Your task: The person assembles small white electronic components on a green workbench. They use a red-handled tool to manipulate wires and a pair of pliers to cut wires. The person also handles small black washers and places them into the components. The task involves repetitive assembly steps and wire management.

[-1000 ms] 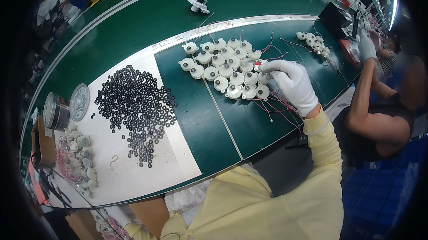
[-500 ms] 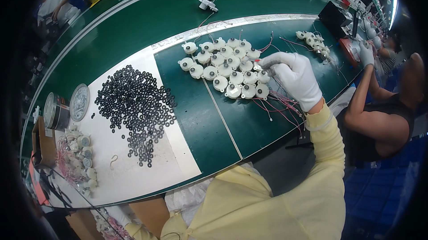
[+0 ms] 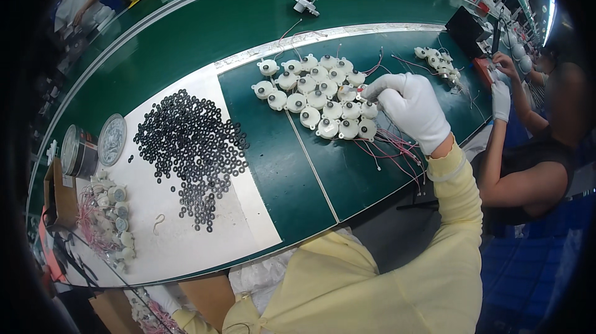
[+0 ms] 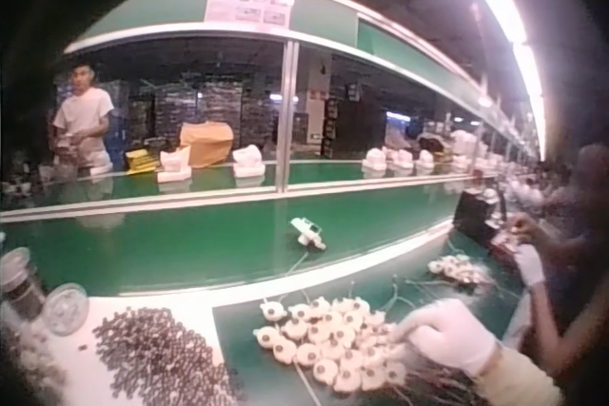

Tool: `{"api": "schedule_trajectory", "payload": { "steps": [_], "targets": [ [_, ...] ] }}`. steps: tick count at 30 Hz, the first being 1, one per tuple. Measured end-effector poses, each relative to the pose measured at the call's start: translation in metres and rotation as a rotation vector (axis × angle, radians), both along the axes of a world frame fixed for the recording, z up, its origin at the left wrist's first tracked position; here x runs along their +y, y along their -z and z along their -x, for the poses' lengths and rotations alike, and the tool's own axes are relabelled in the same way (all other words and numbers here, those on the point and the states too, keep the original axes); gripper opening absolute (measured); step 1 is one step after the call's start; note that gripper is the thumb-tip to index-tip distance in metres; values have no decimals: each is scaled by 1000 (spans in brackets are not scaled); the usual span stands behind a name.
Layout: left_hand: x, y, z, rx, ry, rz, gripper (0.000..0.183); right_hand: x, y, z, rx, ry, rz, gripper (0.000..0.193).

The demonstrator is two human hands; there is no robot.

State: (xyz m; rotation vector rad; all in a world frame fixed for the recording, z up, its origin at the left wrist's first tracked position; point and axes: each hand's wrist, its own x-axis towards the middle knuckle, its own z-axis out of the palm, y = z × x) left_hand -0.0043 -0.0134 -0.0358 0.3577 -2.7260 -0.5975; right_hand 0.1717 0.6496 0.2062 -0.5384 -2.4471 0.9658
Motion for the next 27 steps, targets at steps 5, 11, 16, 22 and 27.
{"api": "schedule_trajectory", "payload": {
  "steps": [5,11,16,22,27],
  "targets": [
    [-20,16,4,25,14,55,34,2,2,-7,-15,-4,-14,26],
    [-41,35,9,106,21,84,33,5,5,-15,40,51,66,28],
    [-29,24,8,-4,-31,10,40,13,-5,-16,52,170,126,31],
    [0,0,2,-47,-53,-36,45,31,3,3,134,189,276,34],
    [-14,11,5,17,-19,-22,42,35,2,7,91,211,272,32]
  ]
}}
